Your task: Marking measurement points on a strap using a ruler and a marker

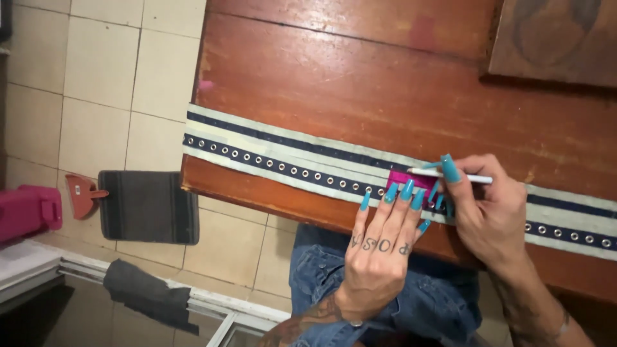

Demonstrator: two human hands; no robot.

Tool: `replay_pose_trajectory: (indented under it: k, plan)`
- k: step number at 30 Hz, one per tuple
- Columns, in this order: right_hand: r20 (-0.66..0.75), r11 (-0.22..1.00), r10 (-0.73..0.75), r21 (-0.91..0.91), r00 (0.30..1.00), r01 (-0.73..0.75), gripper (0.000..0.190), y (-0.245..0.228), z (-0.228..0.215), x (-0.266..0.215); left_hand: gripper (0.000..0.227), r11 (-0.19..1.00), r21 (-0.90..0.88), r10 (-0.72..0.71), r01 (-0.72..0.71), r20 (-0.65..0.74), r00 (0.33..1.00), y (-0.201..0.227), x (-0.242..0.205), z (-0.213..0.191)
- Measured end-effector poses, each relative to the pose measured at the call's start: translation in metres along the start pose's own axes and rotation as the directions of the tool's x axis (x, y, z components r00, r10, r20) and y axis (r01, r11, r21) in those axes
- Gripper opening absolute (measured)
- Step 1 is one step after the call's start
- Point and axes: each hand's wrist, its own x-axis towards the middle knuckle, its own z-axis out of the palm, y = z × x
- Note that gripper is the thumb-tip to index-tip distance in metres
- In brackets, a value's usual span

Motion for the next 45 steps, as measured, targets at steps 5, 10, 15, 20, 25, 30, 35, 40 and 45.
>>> replay_pose_trajectory:
  k: [5, 10, 15, 20, 25, 30, 35, 40, 45]
  plan:
    - [0.027, 0.999, -0.042, -0.011, 0.999, 0.042, 0.013, -0.002, 0.0, 0.003, 0.025, 1.0, 0.017, -0.006, 0.006, 0.004, 1.0, 0.0, -0.004, 0.005]
    - [0.058, 0.984, -0.139, -0.103, 0.989, 0.144, 0.013, 0.004, 0.0, 0.002, 0.026, 1.0, 0.014, -0.001, 0.0, 0.02, 1.0, 0.0, -0.002, 0.002]
    - [0.061, 0.916, -0.346, -0.194, 0.936, 0.351, 0.009, 0.011, 0.004, -0.001, 0.028, 0.999, 0.039, 0.0, 0.0, 0.017, 1.0, 0.0, -0.003, 0.004]
    - [0.066, 0.925, -0.33, -0.176, 0.942, 0.336, 0.008, 0.005, 0.004, 0.001, 0.023, 1.0, 0.001, 0.003, -0.003, -0.011, 1.0, 0.001, 0.001, 0.003]
    - [0.062, 0.933, -0.322, -0.148, 0.945, 0.328, 0.009, 0.005, 0.004, -0.002, 0.024, 1.0, 0.007, 0.006, -0.006, 0.015, 1.0, 0.001, -0.002, 0.002]
    - [0.049, 0.94, -0.31, -0.134, 0.95, 0.314, 0.009, 0.004, 0.003, -0.001, 0.025, 1.0, -0.005, -0.007, 0.007, 0.011, 1.0, 0.002, -0.002, 0.001]
    - [-0.063, 0.983, -0.121, 0.132, 0.991, 0.128, 0.01, 0.008, -0.001, 0.0, 0.028, 1.0, 0.01, -0.014, 0.014, 0.023, 1.0, 0.002, -0.007, 0.005]
    - [-0.19, 0.961, 0.099, 0.273, 0.977, -0.044, 0.015, -0.003, -0.006, -0.004, 0.028, 1.0, 0.025, -0.01, 0.009, 0.013, 1.0, 0.001, -0.004, 0.005]
    - [-0.065, 0.986, 0.041, 0.165, 0.997, -0.03, 0.011, -0.003, -0.004, -0.006, 0.024, 1.0, 0.016, -0.02, 0.019, 0.027, 0.999, 0.003, -0.004, 0.002]
